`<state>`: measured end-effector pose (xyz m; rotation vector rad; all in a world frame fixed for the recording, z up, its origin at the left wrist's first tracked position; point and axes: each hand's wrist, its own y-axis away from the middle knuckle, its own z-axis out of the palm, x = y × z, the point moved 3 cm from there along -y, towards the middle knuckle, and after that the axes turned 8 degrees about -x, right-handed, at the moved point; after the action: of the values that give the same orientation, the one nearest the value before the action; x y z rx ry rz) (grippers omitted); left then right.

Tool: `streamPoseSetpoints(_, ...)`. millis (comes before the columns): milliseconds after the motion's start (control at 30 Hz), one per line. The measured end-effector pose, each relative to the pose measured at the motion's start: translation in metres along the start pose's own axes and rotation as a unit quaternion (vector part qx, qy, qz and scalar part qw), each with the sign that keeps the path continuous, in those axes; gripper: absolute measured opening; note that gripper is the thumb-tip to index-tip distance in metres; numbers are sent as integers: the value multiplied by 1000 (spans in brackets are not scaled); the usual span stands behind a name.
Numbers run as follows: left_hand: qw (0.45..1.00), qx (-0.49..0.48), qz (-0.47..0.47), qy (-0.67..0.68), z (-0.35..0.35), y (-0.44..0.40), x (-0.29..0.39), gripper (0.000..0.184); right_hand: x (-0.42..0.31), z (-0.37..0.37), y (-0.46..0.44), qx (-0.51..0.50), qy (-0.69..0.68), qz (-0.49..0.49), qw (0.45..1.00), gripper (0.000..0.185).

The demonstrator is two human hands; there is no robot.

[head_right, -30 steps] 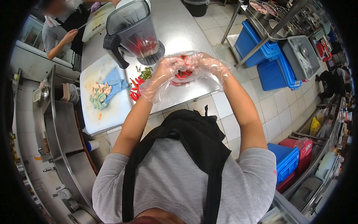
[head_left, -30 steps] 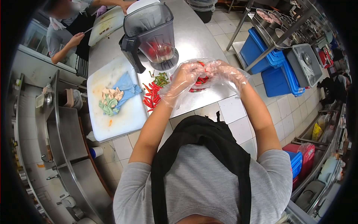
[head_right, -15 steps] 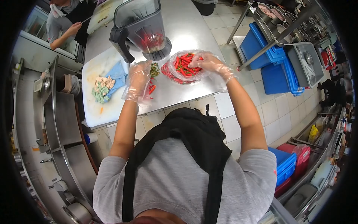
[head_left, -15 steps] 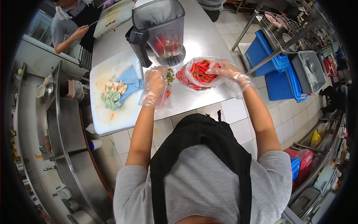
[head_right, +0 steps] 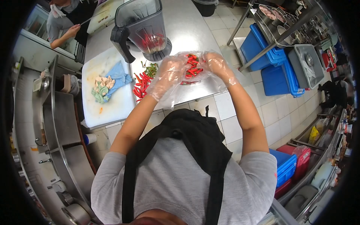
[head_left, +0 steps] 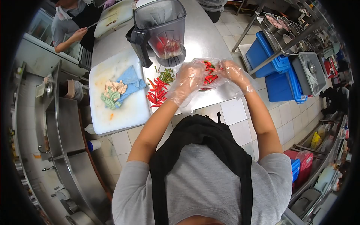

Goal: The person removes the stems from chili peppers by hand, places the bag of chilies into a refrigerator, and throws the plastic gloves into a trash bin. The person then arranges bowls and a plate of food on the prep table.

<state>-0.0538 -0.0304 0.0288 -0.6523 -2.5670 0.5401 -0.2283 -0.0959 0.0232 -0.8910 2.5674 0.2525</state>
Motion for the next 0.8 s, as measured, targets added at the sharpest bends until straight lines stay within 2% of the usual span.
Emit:
streamPoseSetpoints(100,998,54,32,-7,16,-6,2,7,-11,-13,5,22,-8,-23,999,22)
streamPoseSetpoints(167,997,72,-4,-28,21,-9,5,6,-16,-9,7,25,3,-43,999,24)
streamPoseSetpoints(233,996,-30,-72,-35,25,-10,1,8,-12,2,8,43,-2,-72,996,26)
streamPoseSetpoints(267,994,-44,-82,-62,31,-10,-1,7,-14,3,9,31,2,-105,994,24)
streamPoseSetpoints(433,998,4,-52,-34,23,11,-2,8,-22,2,7,-19,-29,-112,993,25)
streamPoseSetpoints(467,994,49,11,94,20,15,-5,11,-17,9,6,-12,-107,-121,987,27)
streamPoseSetpoints(500,968,92,74,220,14,20,-7,13,-13,13,7,-5,-184,-127,975,30)
streamPoseSetpoints(533,915,-126,-105,369,-2,12,-7,19,-15,13,8,-5,-184,-125,975,30)
streamPoseSetpoints(567,914,-127,-105,370,-5,18,-15,19,-16,14,8,-25,-225,-105,968,32)
streamPoseSetpoints(633,825,-78,-146,540,-4,29,-38,18,-27,12,5,-44,-264,-85,960,34)
streamPoseSetpoints(667,825,-77,-148,540,-4,39,-48,18,-37,14,2,-84,-229,-76,967,33)
streamPoseSetpoints(700,860,11,-125,494,-8,50,-61,20,-49,18,-1,-122,-193,-66,971,33)
streamPoseSetpoints(733,886,99,-101,442,-17,59,-70,22,-64,29,-2,-48,-174,-131,975,36)
streamPoseSetpoints(767,886,99,-103,442,-21,63,-82,22,-80,44,0,26,-154,-196,968,40)
streamPoseSetpoints(800,907,21,-163,387,-23,64,-97,23,-96,60,-5,-10,-103,-197,975,38)
